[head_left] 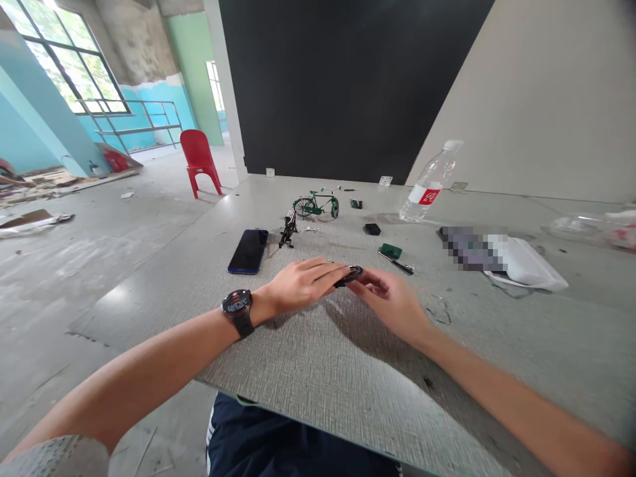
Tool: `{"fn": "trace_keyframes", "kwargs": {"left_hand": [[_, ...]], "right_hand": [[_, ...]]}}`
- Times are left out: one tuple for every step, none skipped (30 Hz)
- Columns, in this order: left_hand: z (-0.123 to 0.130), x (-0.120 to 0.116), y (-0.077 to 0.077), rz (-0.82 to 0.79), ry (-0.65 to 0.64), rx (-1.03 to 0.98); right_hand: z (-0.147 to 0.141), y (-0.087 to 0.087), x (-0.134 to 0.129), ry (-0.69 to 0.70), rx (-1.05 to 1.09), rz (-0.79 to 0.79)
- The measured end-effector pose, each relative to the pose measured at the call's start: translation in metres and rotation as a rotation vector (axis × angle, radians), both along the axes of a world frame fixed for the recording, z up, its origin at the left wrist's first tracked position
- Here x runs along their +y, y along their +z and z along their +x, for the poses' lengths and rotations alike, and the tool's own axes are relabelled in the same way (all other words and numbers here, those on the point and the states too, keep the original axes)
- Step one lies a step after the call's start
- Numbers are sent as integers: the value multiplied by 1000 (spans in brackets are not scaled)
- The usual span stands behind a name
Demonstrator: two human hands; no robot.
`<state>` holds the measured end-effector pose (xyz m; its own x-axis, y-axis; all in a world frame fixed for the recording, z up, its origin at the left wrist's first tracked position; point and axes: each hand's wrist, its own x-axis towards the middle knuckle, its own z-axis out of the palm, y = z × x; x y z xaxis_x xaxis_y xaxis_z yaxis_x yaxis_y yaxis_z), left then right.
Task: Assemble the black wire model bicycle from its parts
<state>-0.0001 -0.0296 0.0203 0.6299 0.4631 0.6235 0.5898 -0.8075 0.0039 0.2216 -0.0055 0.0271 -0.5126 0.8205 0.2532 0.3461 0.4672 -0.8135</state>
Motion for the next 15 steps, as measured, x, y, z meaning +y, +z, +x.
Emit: {"fn": "trace_keyframes", "kwargs": {"left_hand": [[0, 1, 0, -16, 6, -9], [-1, 2, -1, -31, 16, -21], [-2, 4, -1, -49, 30, -36], [-4, 5, -2, -72, 47, -52], [-5, 7, -3, -104, 61, -64], [-5, 8, -4, -152, 69, -72], [-3, 8, -5, -213, 85, -99], [3, 8, -6, -273, 103, -133], [12, 7, -7, -346, 124, -183], [24, 4, -7, -380, 207, -318], [39, 2, -6, -369, 256, -375], [54, -2, -4, -344, 320, -442], [69, -5, -1, -254, 504, -656], [81, -8, 1, -185, 649, -793], [89, -10, 3, -155, 696, -834]], "right_hand": [[1, 2, 0, -20, -28, 46], [2, 5, -1, -57, -55, 129], [2, 8, -3, -99, -73, 252], [1, 12, -7, -137, -87, 403], [-3, 17, -12, -151, -93, 578], [-9, 23, -18, -112, -104, 733], [-17, 28, -24, -38, -138, 832], [-27, 33, -30, 11, -185, 897], [-40, 37, -36, 49, -248, 930], [-53, 39, -41, 76, -297, 951], [-67, 40, -44, 125, -344, 964], [-81, 40, -46, 173, -384, 978], [-93, 39, -47, 198, -411, 988], [-103, 37, -47, 214, -429, 995], [-112, 35, -47, 250, -446, 1000]]}}
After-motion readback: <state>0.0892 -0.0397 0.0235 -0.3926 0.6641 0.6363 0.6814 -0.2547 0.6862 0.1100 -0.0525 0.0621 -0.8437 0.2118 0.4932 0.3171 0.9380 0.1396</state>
